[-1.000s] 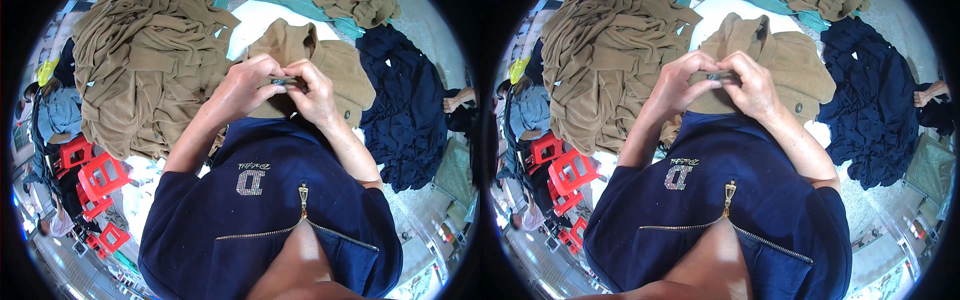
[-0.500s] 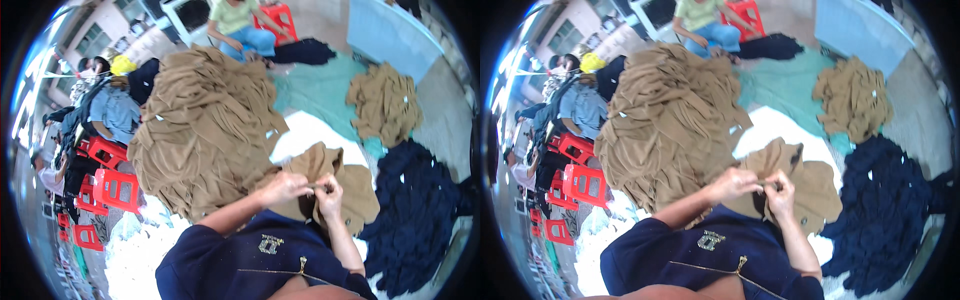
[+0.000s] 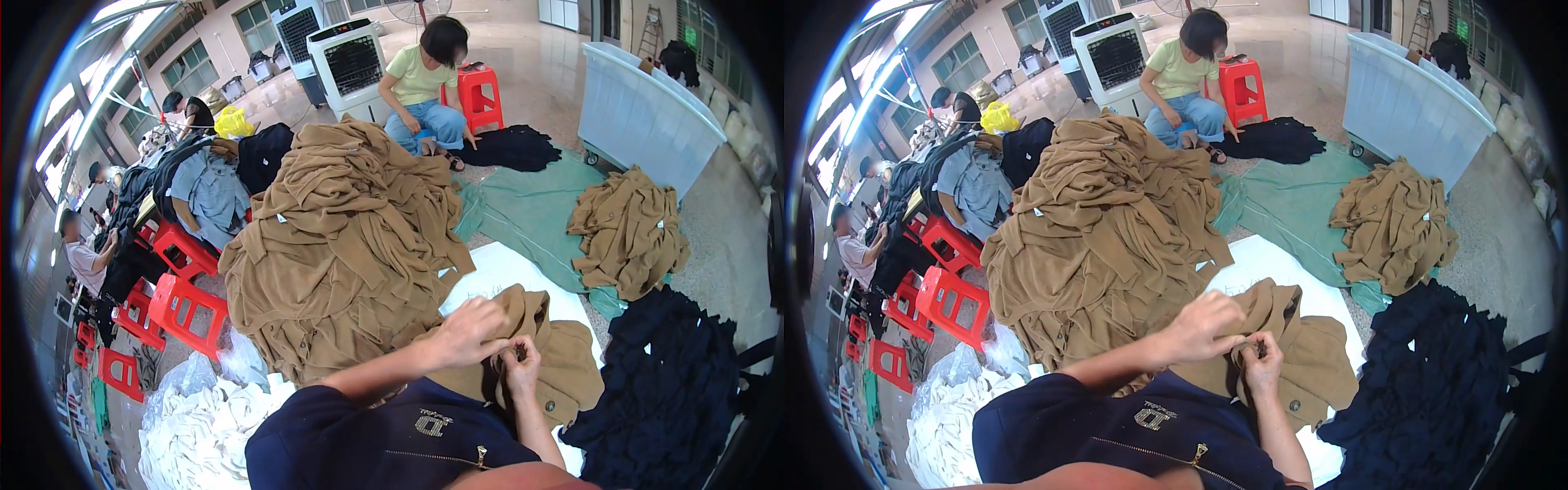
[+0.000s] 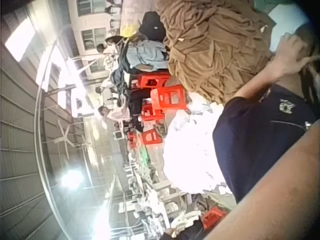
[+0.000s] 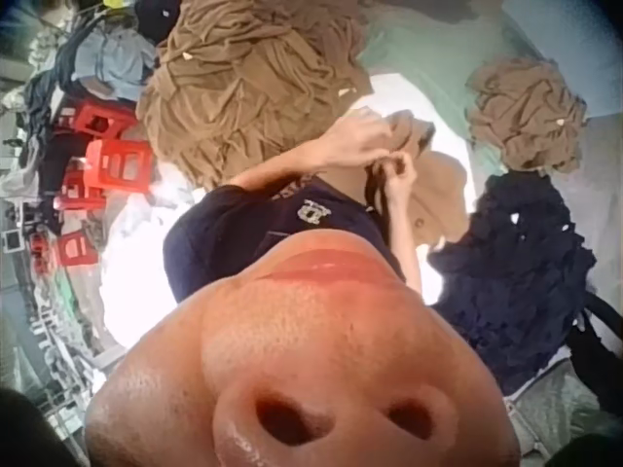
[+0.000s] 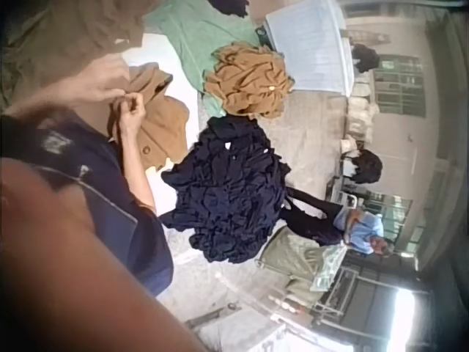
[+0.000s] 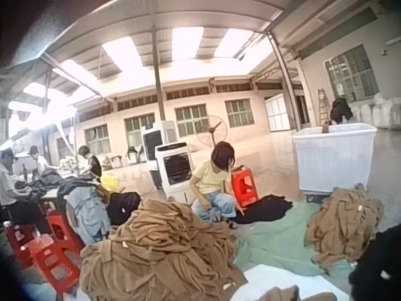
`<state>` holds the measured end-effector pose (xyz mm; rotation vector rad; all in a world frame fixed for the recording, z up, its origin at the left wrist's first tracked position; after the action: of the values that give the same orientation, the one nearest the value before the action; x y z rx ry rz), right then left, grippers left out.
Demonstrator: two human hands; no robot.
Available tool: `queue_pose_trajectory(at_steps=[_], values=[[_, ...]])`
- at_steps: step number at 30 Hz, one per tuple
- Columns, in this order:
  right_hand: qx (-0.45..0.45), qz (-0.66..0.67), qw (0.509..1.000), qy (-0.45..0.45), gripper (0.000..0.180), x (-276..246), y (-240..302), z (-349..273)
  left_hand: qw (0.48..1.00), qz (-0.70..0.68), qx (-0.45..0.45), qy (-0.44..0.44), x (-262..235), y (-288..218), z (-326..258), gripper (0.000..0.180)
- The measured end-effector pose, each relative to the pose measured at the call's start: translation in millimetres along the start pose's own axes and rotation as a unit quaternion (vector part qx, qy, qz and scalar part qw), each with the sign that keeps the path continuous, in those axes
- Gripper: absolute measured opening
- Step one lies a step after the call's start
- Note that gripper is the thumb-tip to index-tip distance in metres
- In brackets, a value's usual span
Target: Trimming excess threads from brown garments using small scissors.
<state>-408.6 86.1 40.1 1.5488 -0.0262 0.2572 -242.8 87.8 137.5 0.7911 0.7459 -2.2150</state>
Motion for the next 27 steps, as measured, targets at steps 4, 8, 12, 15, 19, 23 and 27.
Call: queue_pose_trajectory(at_steps=[4, 8, 12, 15, 19, 23, 27], values=[[0.029, -0.068, 0.997, 0.001, 0.014, -9, -27, -6, 0.931, -0.364, 0.020, 0.031, -74, -29, 60, 0.043], [-0.064, -0.110, 0.992, -0.002, 0.011, -3, -40, -3, 0.759, -0.594, 0.268, 0.006, -124, -55, 127, 0.085], [0.072, -0.037, 0.996, 0.031, 0.008, -4, -26, 0, 0.744, -0.612, 0.260, 0.065, -135, -49, 148, 0.063], [0.008, -0.067, 0.998, 0.003, 0.012, -7, -44, -3, 0.750, -0.605, 0.261, 0.059, -102, -78, 148, 0.061], [0.016, -0.045, 0.998, 0.031, 0.013, -12, -44, -1, 0.766, -0.580, 0.271, 0.051, -105, -74, 156, 0.059], [0.069, -0.072, 0.993, 0.065, 0.007, 0, -19, -12, 0.801, -0.520, 0.294, 0.043, -96, -114, 130, 0.056], [0.021, -0.067, 0.998, 0.001, 0.011, -10, -54, -20, 0.804, -0.499, 0.321, 0.043, -114, -76, 136, 0.054]])
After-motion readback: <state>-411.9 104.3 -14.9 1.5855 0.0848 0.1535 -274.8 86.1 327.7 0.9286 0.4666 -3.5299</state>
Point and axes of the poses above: each hand's wrist, its own z-axis towards the middle knuckle, its own x-axis out of the palm, y = z × x, the point moved 1 cm from there along z, towards the middle knuckle, and after that the axes turned 5 degrees about z, right-handed, at the moved point
